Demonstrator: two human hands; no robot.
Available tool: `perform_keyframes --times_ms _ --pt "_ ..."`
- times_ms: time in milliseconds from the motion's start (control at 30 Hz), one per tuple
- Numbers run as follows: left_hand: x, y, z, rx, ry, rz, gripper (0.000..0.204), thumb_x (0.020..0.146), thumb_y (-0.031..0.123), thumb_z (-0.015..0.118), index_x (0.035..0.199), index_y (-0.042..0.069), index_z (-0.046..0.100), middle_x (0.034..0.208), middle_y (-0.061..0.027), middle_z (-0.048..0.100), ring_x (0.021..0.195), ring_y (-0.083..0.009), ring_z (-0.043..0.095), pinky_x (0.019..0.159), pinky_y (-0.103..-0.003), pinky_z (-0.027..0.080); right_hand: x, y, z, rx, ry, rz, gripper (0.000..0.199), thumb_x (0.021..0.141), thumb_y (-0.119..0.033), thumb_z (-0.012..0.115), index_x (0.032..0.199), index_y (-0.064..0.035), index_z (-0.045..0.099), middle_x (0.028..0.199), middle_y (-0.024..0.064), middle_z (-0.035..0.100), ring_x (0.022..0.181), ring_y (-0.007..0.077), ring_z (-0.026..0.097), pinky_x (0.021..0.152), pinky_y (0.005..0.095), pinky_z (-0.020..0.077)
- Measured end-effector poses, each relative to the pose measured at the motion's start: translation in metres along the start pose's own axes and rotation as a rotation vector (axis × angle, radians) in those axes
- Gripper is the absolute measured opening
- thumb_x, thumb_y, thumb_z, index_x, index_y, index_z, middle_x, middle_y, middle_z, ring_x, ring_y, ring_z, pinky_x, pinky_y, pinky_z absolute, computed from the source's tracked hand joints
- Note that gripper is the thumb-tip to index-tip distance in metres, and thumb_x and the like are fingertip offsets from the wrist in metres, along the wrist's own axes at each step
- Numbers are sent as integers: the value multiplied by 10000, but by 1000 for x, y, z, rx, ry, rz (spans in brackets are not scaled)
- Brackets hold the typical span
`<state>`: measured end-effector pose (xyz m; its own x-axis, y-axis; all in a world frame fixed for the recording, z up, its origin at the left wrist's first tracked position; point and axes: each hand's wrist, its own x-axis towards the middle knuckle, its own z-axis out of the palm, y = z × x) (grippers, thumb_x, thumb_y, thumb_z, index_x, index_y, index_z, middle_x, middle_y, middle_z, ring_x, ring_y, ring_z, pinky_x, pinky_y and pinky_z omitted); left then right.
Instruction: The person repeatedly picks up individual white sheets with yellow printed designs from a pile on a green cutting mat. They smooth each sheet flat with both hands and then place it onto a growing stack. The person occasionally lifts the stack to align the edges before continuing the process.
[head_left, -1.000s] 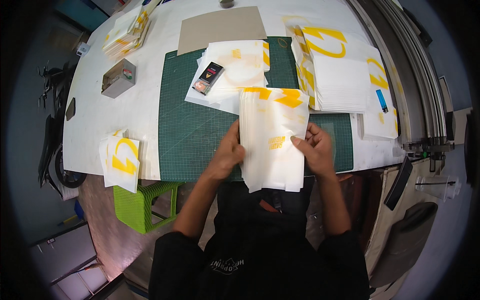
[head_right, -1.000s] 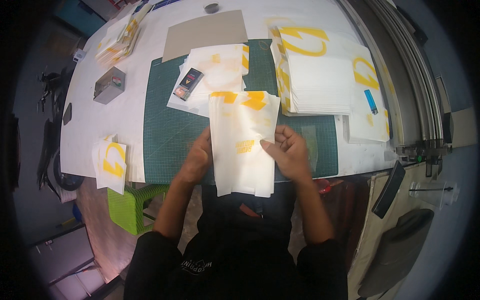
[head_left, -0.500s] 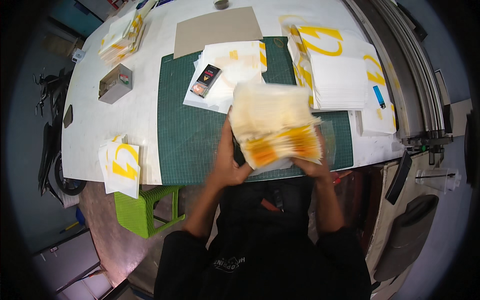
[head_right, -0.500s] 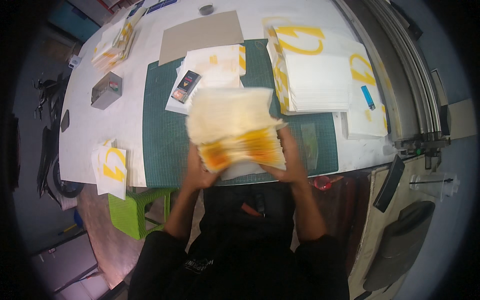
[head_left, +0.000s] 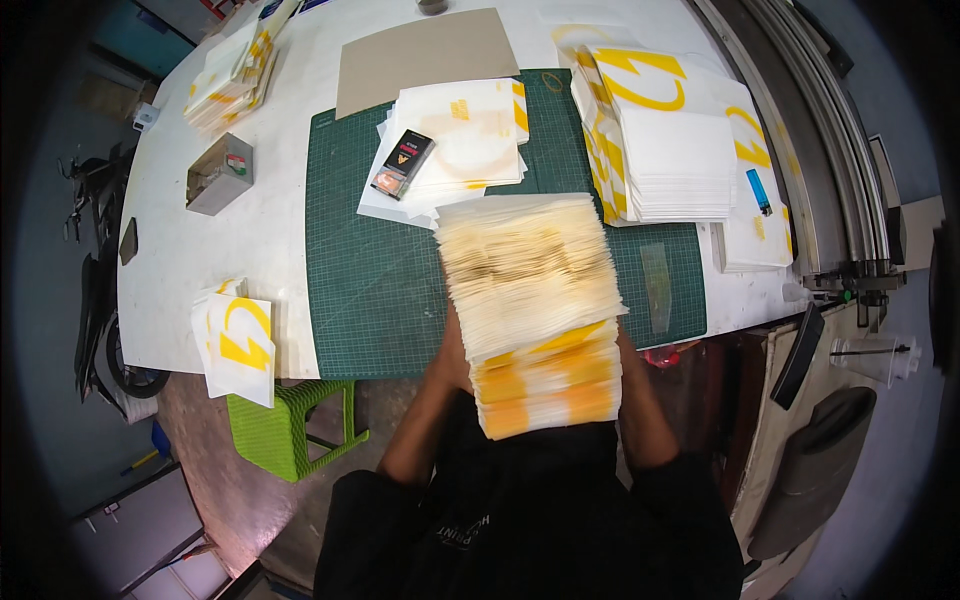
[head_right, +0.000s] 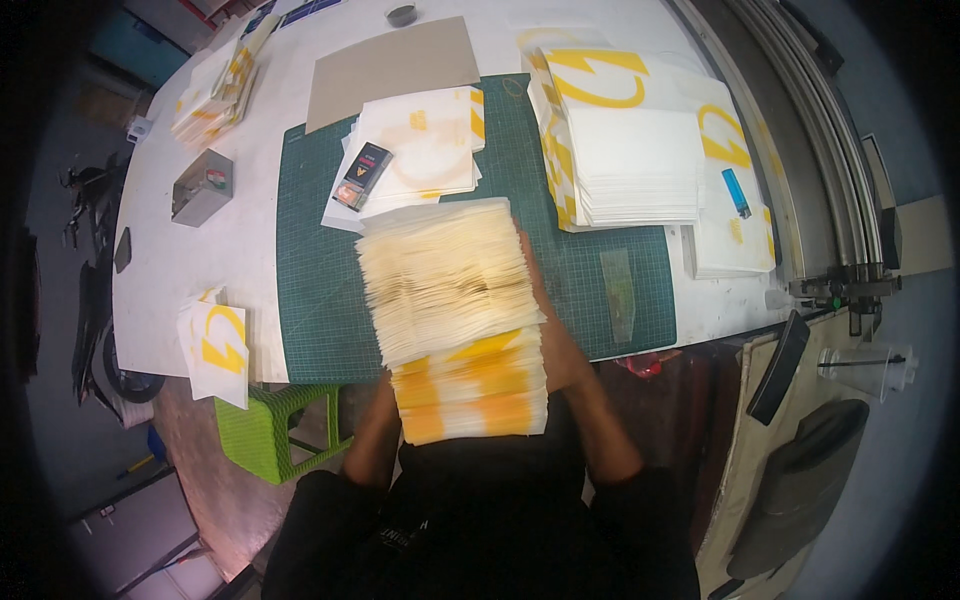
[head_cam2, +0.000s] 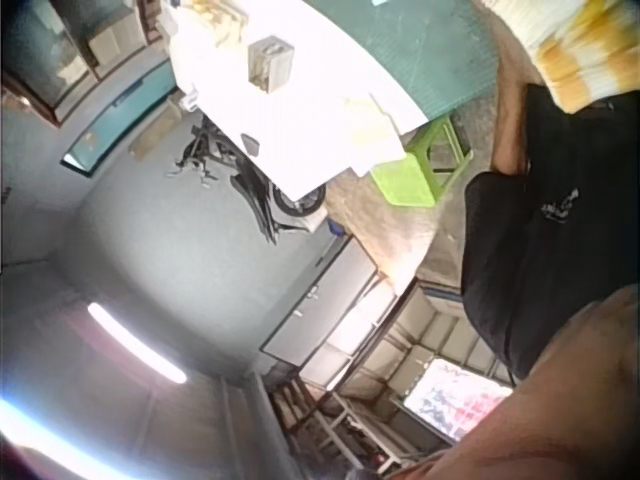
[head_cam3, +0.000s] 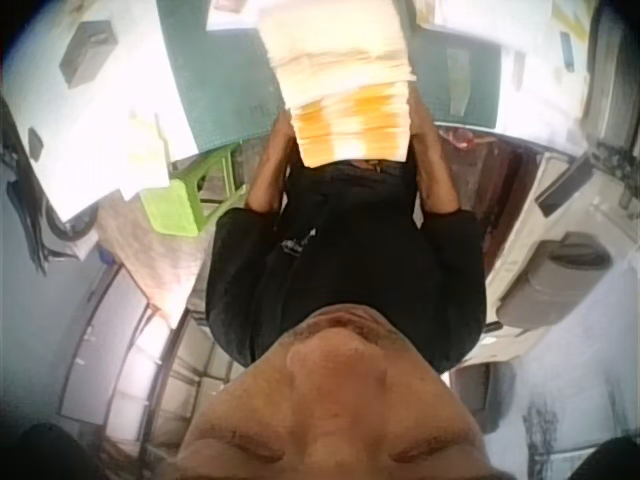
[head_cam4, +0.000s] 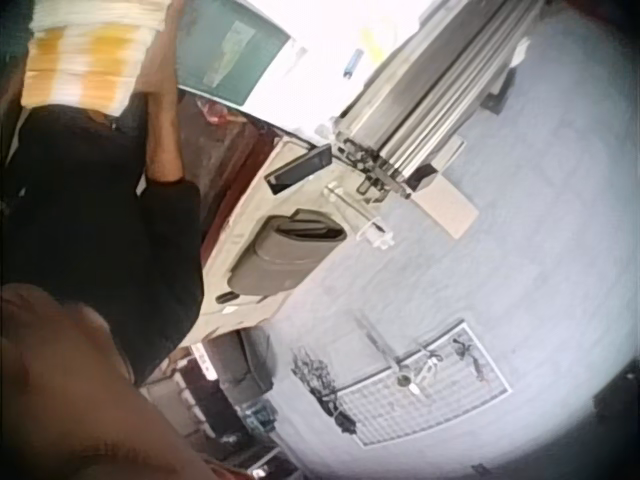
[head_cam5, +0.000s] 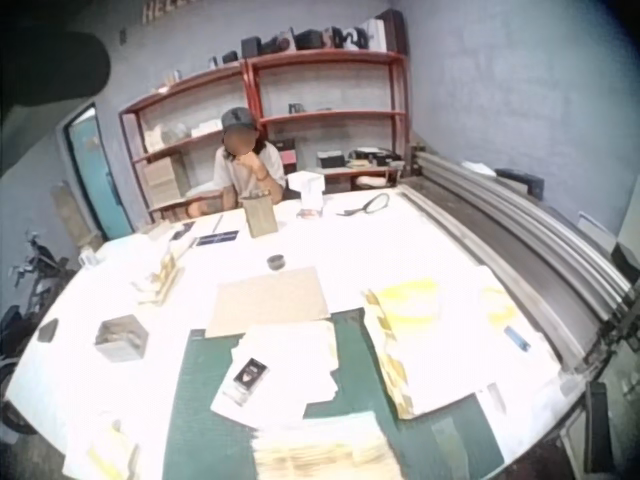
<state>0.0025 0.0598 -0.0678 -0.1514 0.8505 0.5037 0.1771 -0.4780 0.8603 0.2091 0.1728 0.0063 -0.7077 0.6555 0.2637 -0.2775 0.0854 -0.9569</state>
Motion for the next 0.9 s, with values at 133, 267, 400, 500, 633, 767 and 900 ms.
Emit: perform_keyframes --times_ms 133,267,400,500,633,767,900 --pt "3 11 3 -79 67 -96 1211 773 525 843 1601 -47 169 1596 -202 363 1473 -349 324 1248 -481 185 10 -1 2 46 -25 -26 1091 862 -386 808 1622 29 144 1655 206 258 1504 290 316 1234 439 256" --pt "7 22 10 -193 137 -219 1200 788 517 834 1605 -46 157 1596 -203 363 1468 -346 332 1247 -478 195 8 16 28 -233 175 -102 1108 882 -383 799 1636 27 99 1687 211 210 1532 298 278 1246 443 237" --pt "10 29 18 -311 200 -334 1190 803 509 825 1608 -45 146 1596 -205 362 1464 -343 340 1245 -476 204 4 17 26 -219 199 -29 1078 893 -347 793 1634 26 105 1679 205 224 1524 292 289 1239 436 250" --pt "16 29 23 -417 251 -399 1182 815 504 819 1610 -44 137 1596 -206 362 1461 -340 346 1243 -474 211 0 15 29 -171 212 24 1072 886 -330 800 1632 26 117 1666 201 245 1512 286 306 1232 432 261" --pt "34 33 25 -545 274 -474 1171 830 496 810 1613 -43 126 1596 -207 362 1457 -337 353 1242 -471 220 3 17 23 -103 259 96 1064 878 -308 810 1628 25 132 1649 195 274 1495 279 328 1223 426 275" --pt "42 34 21 -636 292 -537 1161 845 488 801 1616 -42 114 1596 -208 361 1453 -334 361 1240 -469 230 6 29 21 -14 273 176 1057 870 -285 819 1624 25 147 1631 189 302 1479 271 350 1214 421 290" --pt "40 32 23 -693 304 -559 1151 860 480 792 1619 -41 103 1595 -210 361 1449 -330 369 1238 -466 239 3 25 22 9 276 194 1050 862 -262 829 1620 24 162 1614 183 330 1462 264 372 1205 415 305"
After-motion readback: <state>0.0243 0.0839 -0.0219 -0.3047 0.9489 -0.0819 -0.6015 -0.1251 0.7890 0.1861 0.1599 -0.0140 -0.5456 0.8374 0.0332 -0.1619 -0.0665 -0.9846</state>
